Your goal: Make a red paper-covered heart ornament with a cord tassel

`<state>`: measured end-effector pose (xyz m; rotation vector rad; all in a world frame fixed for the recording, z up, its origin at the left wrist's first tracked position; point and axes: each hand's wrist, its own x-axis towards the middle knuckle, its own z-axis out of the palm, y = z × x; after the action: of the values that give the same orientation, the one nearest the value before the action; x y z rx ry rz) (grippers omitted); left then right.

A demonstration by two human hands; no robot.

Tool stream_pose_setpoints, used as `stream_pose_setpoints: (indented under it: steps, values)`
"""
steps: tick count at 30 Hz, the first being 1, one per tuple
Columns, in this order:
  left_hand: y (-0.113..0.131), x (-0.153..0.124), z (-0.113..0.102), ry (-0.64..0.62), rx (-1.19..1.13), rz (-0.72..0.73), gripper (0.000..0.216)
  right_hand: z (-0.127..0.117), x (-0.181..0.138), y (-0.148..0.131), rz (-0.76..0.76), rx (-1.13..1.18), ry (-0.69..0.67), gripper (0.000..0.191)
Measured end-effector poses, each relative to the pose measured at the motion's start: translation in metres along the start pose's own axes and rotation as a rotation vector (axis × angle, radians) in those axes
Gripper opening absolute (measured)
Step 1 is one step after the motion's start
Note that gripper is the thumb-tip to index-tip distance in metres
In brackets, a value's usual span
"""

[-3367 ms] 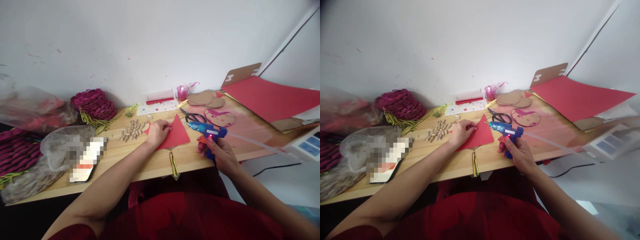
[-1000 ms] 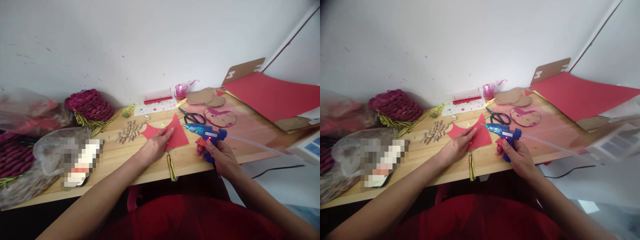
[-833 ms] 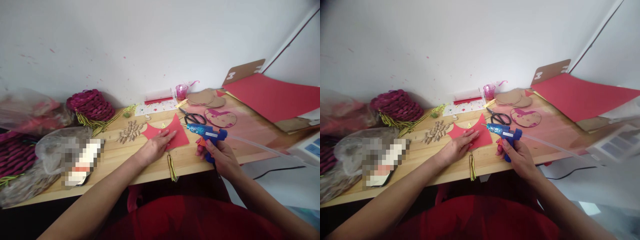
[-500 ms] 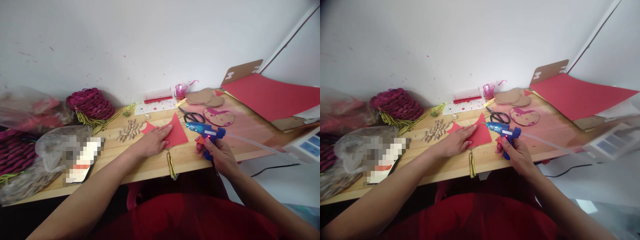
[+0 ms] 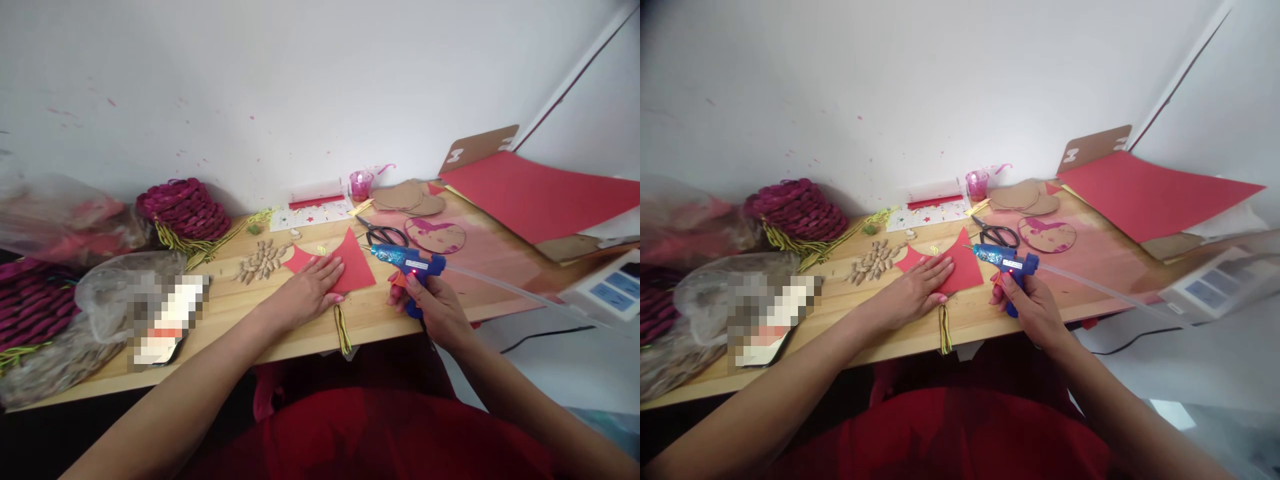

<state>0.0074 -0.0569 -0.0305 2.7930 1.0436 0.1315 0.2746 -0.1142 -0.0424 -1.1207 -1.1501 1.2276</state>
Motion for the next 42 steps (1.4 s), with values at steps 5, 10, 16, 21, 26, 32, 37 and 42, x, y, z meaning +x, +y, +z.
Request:
stream_pose_setpoints:
  steps: [5,10,16,21,26,32,37,42]
  values:
    - [0.004,-0.005,0.0,0.01,-0.09,0.016,0.061,0.001,0.003,0.002,0.012,0.024,0.015,0.034]
    - [0.018,-0.015,-0.015,-0.033,-0.282,0.043,0.053,0.001,0.003,0.004,0.005,0.014,0.023,0.034]
    - [0.037,-0.037,-0.035,-0.088,-0.852,0.109,0.041,0.001,0.003,0.003,0.008,0.028,0.025,0.034]
    - [0.02,-0.016,-0.029,0.202,-0.524,-0.102,0.048,0.003,0.003,0.002,0.006,0.059,0.041,0.033]
    - [0.014,-0.008,-0.028,-0.01,-0.745,0.089,0.035,0.002,0.006,0.0,0.028,0.132,0.106,0.034]
    - [0.003,0.0,-0.038,0.27,-0.802,-0.031,0.035,0.004,0.022,-0.015,0.184,0.225,0.119,0.045]
    - [-0.012,0.027,-0.019,0.409,-0.42,0.023,0.036,0.007,0.042,-0.023,0.296,0.267,0.001,0.04]
    - [-0.015,0.038,-0.008,0.344,-0.233,0.0,0.037,0.007,0.054,-0.027,0.345,0.272,-0.016,0.039]
